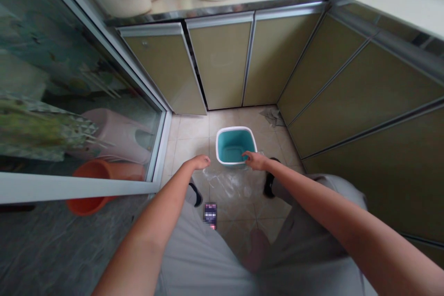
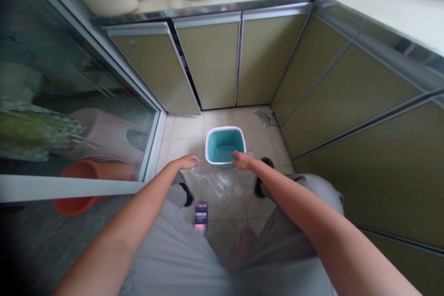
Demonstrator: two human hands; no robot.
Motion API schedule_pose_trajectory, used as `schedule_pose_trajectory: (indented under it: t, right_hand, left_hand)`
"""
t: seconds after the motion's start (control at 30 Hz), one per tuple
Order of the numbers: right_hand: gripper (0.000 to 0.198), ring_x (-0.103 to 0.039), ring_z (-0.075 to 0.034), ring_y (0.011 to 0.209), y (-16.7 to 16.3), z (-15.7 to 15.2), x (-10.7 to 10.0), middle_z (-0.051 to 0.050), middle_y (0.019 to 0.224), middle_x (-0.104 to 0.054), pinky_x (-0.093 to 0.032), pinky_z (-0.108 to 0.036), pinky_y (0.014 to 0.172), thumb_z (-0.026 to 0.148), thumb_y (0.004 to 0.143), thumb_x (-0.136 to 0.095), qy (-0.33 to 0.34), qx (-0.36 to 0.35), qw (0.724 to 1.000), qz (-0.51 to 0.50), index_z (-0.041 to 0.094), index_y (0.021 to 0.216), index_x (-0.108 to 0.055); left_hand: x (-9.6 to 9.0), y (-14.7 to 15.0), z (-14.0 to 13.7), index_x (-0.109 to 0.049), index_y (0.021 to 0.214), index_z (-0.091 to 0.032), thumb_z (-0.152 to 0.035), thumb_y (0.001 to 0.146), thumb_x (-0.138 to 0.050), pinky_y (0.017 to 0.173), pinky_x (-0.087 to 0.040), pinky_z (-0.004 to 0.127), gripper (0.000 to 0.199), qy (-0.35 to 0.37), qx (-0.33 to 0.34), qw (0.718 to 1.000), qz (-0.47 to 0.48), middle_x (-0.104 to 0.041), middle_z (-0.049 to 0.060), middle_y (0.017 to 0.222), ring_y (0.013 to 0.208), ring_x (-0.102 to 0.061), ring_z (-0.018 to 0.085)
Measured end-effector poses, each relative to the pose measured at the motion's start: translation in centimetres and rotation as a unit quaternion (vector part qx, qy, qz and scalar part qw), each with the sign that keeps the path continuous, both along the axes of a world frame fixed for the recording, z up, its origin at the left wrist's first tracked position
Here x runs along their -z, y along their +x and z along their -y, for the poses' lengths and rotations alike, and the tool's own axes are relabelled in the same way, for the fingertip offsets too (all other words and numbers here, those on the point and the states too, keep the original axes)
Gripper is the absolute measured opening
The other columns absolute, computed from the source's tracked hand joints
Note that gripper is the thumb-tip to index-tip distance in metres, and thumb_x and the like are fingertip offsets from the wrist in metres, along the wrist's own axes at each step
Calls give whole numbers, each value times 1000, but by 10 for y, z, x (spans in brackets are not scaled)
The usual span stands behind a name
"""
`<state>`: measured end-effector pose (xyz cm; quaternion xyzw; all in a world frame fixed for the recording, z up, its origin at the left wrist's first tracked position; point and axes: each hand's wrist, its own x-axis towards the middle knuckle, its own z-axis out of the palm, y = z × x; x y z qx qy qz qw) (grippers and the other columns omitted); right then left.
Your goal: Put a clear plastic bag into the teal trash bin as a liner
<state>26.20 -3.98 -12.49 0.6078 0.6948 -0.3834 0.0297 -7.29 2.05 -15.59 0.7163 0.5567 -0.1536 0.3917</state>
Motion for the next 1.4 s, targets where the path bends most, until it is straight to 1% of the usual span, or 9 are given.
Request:
schedule_pose_trajectory:
  t: [0.13, 0.23, 0.37, 0.5, 0.67, 0.8, 1.0, 1.23, 1.4]
  right_hand:
    - [39, -69, -13, 66, 5, -14, -34, -6, 108, -75, -53, -25, 72, 28, 98, -54, -33, -3, 999, -38, 19, 135, -63]
    - [37, -68, -13, 61, 11, -31, -69, -7, 105, -75, -54, -25, 69, 27, 99, -52, -26, -1, 998, -59, 17, 133, -64]
    - [35, -71, -14, 66, 15, -62, -114, -5, 98, -77, -53, -24, 74, 25, 99, -49, 36, -33, 998, -48, 17, 128, -68]
    - [34, -72, -17, 82, 12, -96, -139, -6, 102, -78, -52, -24, 83, 23, 96, -52, 132, -44, 990, 5, 18, 125, -70]
    - [42, -67, -26, 112, 6, -138, -137, -13, 124, -71, -51, -34, 100, 23, 91, -55, 255, -1, 966, 42, 16, 130, -68]
    - [64, -62, -30, 124, 3, -156, -125, -19, 145, -56, -49, -41, 108, 23, 87, -58, 312, 45, 948, 34, 15, 150, -53]
    - [84, -54, -37, 136, 1, -156, -113, -18, 171, -16, -50, -51, 108, 27, 86, -59, 288, 59, 955, 42, 25, 165, -30]
    - [86, -58, -37, 131, 13, -158, -105, -16, 173, -11, -53, -49, 102, 28, 87, -60, 289, 62, 955, 36, 30, 166, -27]
    - [87, -60, -36, 128, 20, -157, -108, -16, 172, -9, -53, -49, 100, 27, 85, -61, 293, 70, 953, 18, 29, 166, -28]
  left_hand:
    - [-2, 1, 0, -76, 108, -18, -28, 84, -61, 83, -52, 23, 30, 8, -5, 1000, -8, -79, 6, 107, 96, -71, 19]
    - [-4, 2, 0, -77, 104, -18, -27, 82, -63, 81, -52, 24, 28, 14, -10, 1000, -13, -79, 6, 104, 95, -71, 20]
    - [-6, 3, 0, -79, 99, -19, -22, 79, -64, 84, -51, 23, 25, 20, -6, 1000, -13, -80, 6, 105, 97, -71, 20]
    - [-9, 5, -1, -80, 93, -18, -20, 79, -63, 82, -51, 23, 22, 22, 5, 1000, -18, -80, 6, 100, 95, -70, 20]
    - [-13, 7, 0, -80, 89, -16, -21, 81, -63, 77, -51, 24, 20, 23, 14, 999, -28, -79, 8, 92, 88, -71, 20]
    - [-15, 8, 2, -80, 87, -15, -25, 85, -62, 76, -52, 25, 21, 27, 16, 999, -39, -78, 9, 89, 86, -72, 21]
    - [-11, 6, 1, -78, 111, -21, -25, 87, -63, 90, -51, 23, 28, 51, 6, 998, -42, -76, 7, 118, 105, -71, 20]
    - [-4, 0, 0, -75, 121, -23, -29, 87, -65, 98, -51, 27, 36, 55, -15, 997, -57, -67, 10, 132, 103, -70, 21]
    - [3, 1, 1, -73, 124, -24, -27, 86, -64, 94, -52, 26, 39, 38, -22, 998, -49, -66, 11, 133, 102, -70, 20]
